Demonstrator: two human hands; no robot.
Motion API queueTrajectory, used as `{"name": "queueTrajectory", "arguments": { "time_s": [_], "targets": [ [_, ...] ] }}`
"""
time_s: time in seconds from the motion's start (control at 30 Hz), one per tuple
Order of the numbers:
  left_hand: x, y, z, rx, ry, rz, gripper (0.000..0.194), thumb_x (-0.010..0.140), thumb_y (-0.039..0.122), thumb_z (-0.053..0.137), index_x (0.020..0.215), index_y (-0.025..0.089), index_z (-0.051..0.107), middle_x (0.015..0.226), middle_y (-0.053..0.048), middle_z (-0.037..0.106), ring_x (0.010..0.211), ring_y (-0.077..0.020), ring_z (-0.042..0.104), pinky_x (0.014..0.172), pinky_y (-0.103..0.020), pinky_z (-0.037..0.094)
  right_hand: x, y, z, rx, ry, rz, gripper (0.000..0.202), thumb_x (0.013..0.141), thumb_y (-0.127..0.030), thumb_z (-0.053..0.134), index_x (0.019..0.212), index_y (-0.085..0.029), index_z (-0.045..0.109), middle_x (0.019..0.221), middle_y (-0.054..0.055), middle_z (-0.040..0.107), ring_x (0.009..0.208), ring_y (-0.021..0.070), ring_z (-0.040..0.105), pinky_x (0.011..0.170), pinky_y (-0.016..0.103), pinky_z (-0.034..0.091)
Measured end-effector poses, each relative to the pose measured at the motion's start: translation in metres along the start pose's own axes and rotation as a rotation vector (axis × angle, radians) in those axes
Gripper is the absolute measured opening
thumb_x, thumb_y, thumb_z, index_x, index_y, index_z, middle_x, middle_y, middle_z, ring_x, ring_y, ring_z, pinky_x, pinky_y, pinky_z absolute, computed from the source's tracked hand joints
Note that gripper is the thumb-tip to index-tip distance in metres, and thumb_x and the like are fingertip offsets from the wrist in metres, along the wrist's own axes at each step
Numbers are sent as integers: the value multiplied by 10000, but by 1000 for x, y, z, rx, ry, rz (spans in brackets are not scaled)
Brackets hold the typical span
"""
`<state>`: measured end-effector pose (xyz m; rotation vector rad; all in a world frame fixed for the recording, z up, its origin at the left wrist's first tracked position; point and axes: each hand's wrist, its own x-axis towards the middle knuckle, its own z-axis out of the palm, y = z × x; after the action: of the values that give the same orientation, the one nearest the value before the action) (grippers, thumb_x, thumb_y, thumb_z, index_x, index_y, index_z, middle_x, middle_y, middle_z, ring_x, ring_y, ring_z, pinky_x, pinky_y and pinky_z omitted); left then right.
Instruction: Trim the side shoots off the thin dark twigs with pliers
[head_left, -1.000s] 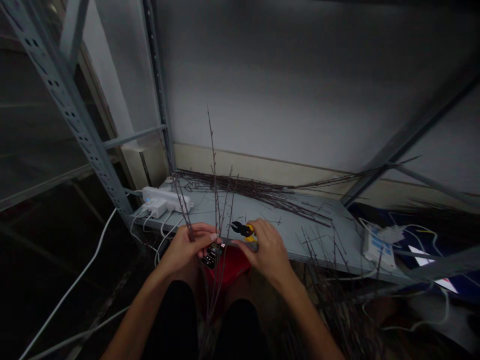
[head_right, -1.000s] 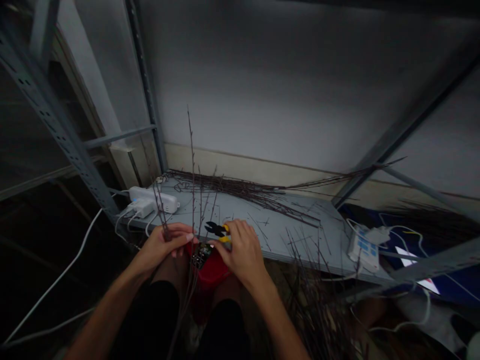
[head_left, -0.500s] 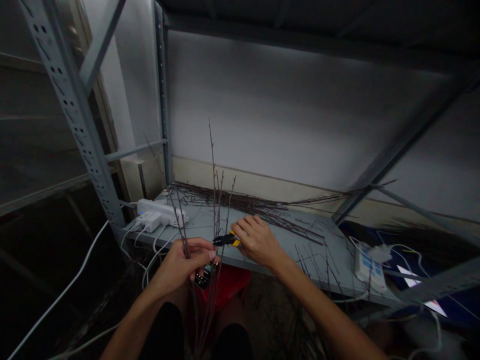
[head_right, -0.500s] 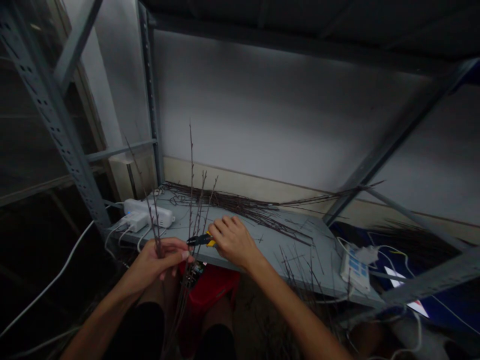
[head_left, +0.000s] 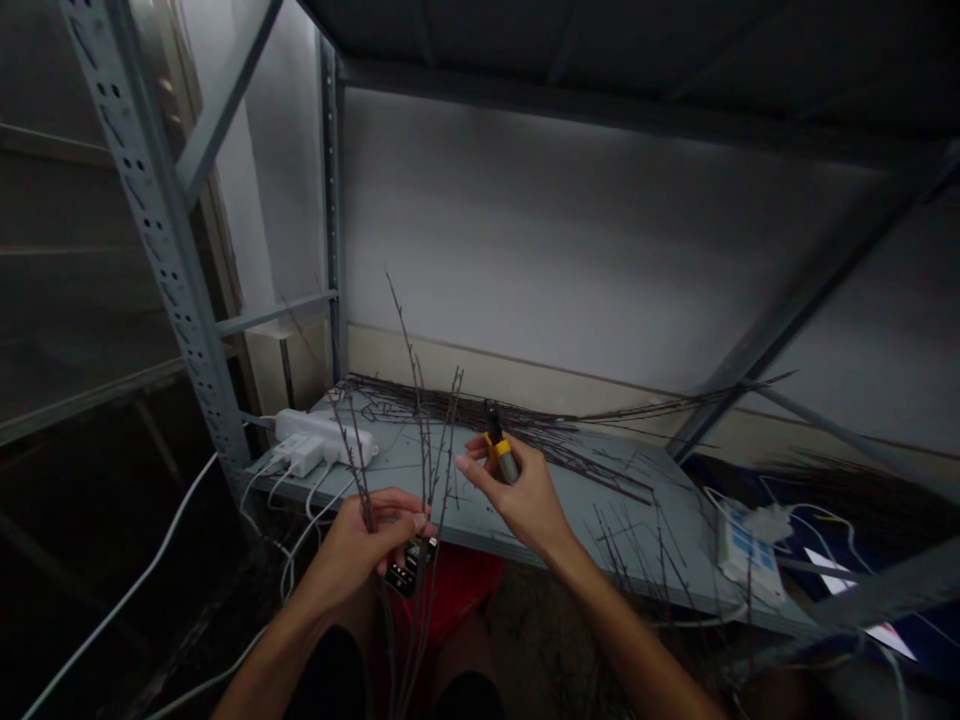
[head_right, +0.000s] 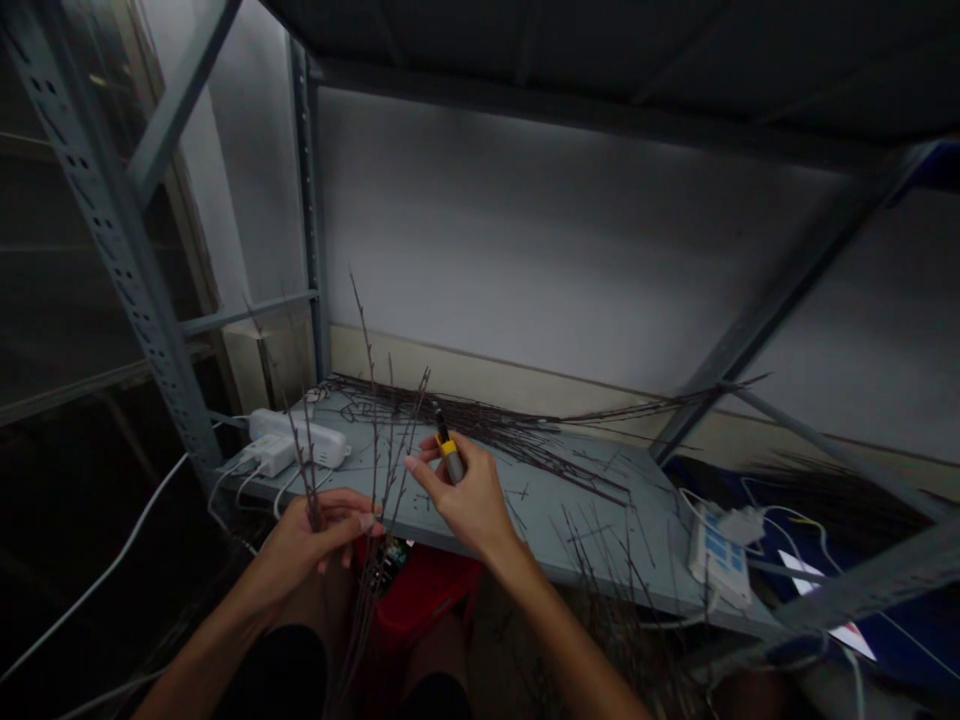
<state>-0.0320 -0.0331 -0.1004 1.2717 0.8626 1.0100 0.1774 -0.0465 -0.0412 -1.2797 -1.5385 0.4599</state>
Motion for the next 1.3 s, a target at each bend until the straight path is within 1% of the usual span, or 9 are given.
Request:
{"name": "queueTrajectory", "arguments": {
  "time_s": [0.1,0.23,0.37,0.47,0.57,0.7,0.83,1.03,1.3],
  "targets": [
    [-1,2,3,15,-26,-6,340,714,424,811,886,135,760,803,-145,805,457,-117,567,381,-175,304,5,-9,12,77,-72,11,297,789,-405,789,962,-180,701,908,42,748,662,152,611,620,272,489],
    [-1,4,6,39,-54,-13,344,717,435,817,882,139,757,789,-125,797,455,-111,553,383,-178,336,10,-12,23,134,-99,13,273,775,-389,795,917,-179,692,837,19,706,731,177,640,674,280,505],
    [4,8,9,4,-80,82,351,804,449,766,991,154,749,856,-85,786,404,-64,498,374,-174,349,10,-15,27,124,-112,10,225,787,-366,781,866,-176,691,793,6,687,752,187,647,694,279,506],
    [12,8,15,-69,-44,147,338,869,462,708,947,135,741,801,-55,762,313,-3,387,365,-168,340,10,-19,23,67,-135,-17,194,835,-367,738,858,-181,689,786,4,698,753,186,657,697,275,504],
    [18,4,23,-168,2,140,335,858,458,727,880,124,718,734,-30,734,282,21,328,345,-156,312,14,-25,8,-169,-151,-166,186,906,-382,675,909,-196,689,850,14,721,802,190,665,753,288,495],
    [19,-1,28,-250,107,119,378,820,491,754,899,127,688,766,-40,742,272,22,350,316,-144,275,24,-34,-27,-701,-100,-408,295,923,-426,670,1102,-193,648,1030,83,717,950,244,656,842,354,485],
    [17,-4,28,-244,128,104,401,815,499,758,919,121,673,808,-68,762,270,27,370,311,-128,245,32,-47,-52,-1065,-153,-509,345,921,-423,684,1165,-190,613,1055,96,703,975,270,634,833,390,467],
    [15,-7,30,-212,138,113,423,800,525,758,917,128,670,847,-91,777,261,12,394,290,-129,230,36,-65,-54,-1284,-198,-590,341,882,-421,740,1098,-194,606,1028,80,688,962,277,614,783,388,428],
    [5,5,27,-170,172,101,479,720,569,795,871,129,683,810,-109,788,256,-13,405,262,-133,221,36,-74,-49,-1357,-234,-634,415,851,-492,758,1082,-191,589,1017,73,688,931,275,623,748,376,415]
  ]
}}
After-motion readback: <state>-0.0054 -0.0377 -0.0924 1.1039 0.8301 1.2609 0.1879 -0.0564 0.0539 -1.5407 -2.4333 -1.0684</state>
